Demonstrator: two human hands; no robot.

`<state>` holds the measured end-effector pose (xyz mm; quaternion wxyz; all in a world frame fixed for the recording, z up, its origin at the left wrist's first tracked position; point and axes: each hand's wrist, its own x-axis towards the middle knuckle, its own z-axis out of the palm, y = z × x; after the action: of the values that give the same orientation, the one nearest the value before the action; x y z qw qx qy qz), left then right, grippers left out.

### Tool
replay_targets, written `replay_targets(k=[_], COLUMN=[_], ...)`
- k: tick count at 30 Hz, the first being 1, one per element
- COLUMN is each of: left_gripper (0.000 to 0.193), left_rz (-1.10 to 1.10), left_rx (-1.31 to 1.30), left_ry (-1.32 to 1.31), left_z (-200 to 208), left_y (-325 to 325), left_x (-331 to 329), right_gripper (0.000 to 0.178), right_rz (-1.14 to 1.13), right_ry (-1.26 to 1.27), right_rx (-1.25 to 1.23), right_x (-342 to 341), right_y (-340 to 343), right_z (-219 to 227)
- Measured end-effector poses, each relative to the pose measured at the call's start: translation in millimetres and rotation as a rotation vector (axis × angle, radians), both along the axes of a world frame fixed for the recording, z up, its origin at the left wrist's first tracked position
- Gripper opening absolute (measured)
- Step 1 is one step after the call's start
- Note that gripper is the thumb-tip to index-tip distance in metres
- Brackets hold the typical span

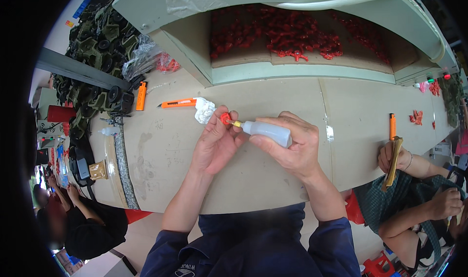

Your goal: The person unblocks a glue bottle nozzle using a lighter, applies glue onto plastic toy components, and presses the pieces together by hand to assemble them.

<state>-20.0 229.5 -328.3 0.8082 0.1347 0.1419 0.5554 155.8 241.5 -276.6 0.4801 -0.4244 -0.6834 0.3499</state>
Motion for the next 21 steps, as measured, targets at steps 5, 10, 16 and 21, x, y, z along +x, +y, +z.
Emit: replay_targets(k=[5, 10, 16, 21], left_gripper=[0.022, 0.022, 0.019, 0.014], left_rz=[0.02, 0.008, -0.017, -0.032], left_rx=[-0.042, -0.029, 0.083, 0.182], left_ry=[0.027, 0.008, 0.509, 1.236], left_z=[-2, -1, 9, 6], left_y=[-2, -1, 1, -9], left_x=[-2, 1, 1, 12], right_gripper=[0.024, 0.024, 0.025, 0.033], right_rz=[0.047, 0.029, -0.083, -0.156], right_ry=[0.015, 0.021, 0.229, 0.327], right_rx=[-0.003, 0.019, -0.175, -0.168], right_x=[-1, -1, 15, 21], right_y=[0, 1, -1, -10], right_z=[-3, -1, 6, 7])
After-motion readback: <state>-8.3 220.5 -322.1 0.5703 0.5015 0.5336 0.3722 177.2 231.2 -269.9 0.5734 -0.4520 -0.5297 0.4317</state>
